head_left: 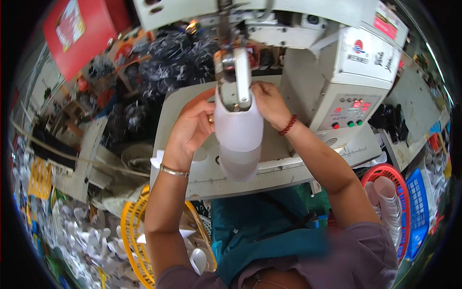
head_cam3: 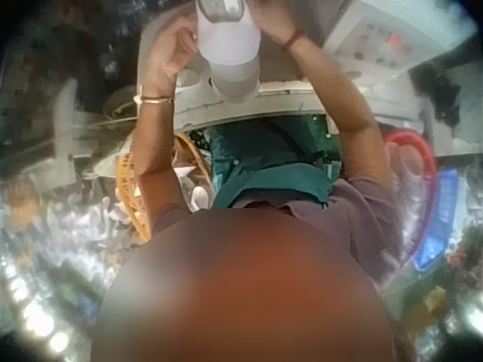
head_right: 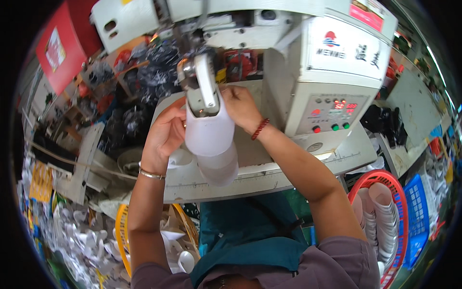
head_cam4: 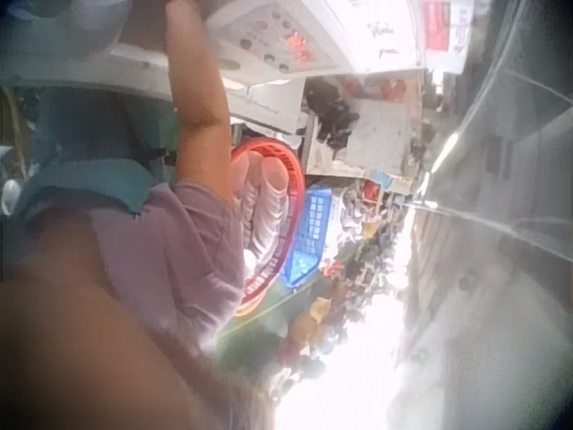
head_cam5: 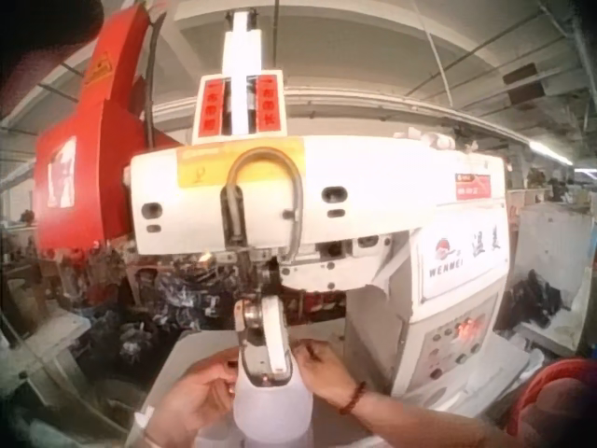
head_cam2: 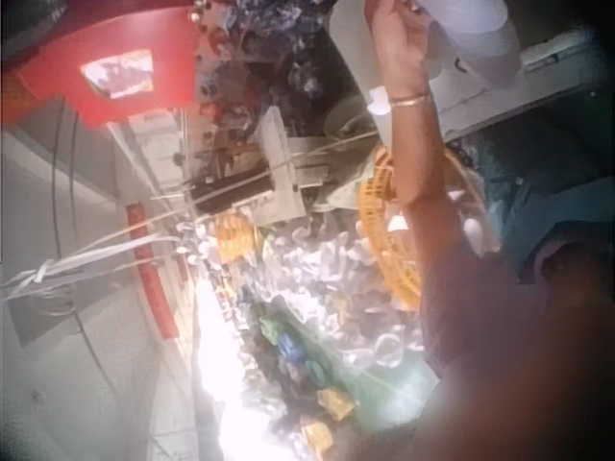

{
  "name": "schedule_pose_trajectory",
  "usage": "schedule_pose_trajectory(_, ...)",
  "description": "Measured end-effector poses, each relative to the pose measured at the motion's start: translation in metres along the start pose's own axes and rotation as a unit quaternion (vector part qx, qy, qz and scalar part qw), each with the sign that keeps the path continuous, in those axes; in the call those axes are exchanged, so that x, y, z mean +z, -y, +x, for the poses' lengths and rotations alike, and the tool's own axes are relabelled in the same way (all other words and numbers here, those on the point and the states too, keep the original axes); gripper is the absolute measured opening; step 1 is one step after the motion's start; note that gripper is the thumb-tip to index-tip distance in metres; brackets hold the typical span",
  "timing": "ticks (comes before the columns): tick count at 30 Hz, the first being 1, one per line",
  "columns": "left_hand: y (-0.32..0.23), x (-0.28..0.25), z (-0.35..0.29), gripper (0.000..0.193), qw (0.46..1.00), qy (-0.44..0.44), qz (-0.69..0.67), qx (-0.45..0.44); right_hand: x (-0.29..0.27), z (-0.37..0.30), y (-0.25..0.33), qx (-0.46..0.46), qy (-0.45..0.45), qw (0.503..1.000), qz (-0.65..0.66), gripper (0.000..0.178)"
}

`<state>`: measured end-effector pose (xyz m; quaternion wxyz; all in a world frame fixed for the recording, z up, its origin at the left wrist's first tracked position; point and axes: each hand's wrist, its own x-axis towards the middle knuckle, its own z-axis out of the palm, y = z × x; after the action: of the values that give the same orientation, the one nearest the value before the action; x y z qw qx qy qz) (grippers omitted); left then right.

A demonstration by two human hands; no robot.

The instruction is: The person stitches shoe upper components together using a sewing machine.

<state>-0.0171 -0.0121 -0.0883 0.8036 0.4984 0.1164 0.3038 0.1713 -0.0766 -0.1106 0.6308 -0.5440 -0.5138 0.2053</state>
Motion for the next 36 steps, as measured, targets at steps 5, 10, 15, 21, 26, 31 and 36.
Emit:
schedule_pose_trajectory(5, 0.018, 0.006, -0.01, 0.04, 0.999, -0.049, 0.015, 0.02, -0.008, -0.013, -0.008, -0.076, -0.025, 0.994, -0.068, 0.04)
schedule_pose_trajectory(10, 0.037, -0.011, -0.024, 0.034, 0.981, -0.089, 0.171, 0.016, 0.005, -0.022, -0.019, -0.125, -0.068, 0.949, -0.281, 0.042)
schedule_pose_trajectory(15, 0.061, -0.068, -0.042, 0.033, 0.872, -0.169, 0.403, 0.222, 0.0, -0.029, -0.021, -0.139, -0.063, 0.958, -0.244, 0.036)
schedule_pose_trajectory(21, 0.061, -0.214, -0.1, 0.038, 0.532, -0.465, 0.678, 0.2, -0.002, -0.068, -0.007, -0.135, -0.068, 0.97, -0.192, 0.017)
schedule_pose_trajectory(26, 0.071, -0.23, -0.117, 0.023, 0.798, -0.403, 0.444, 0.063, 0.009, -0.105, 0.0, -0.433, -0.047, 0.875, -0.211, 0.024)
schedule_pose_trajectory(31, 0.054, -0.155, -0.136, 0.015, 0.83, -0.336, 0.396, 0.203, 0.065, -0.126, 0.029, -0.373, 0.158, 0.908, -0.108, 0.033)
schedule_pose_trajectory(36, 0.016, -0.062, -0.159, 0.014, 0.802, -0.257, 0.474, 0.256, 0.106, -0.113, 0.026, -0.232, 0.142, 0.961, -0.053, 0.06)
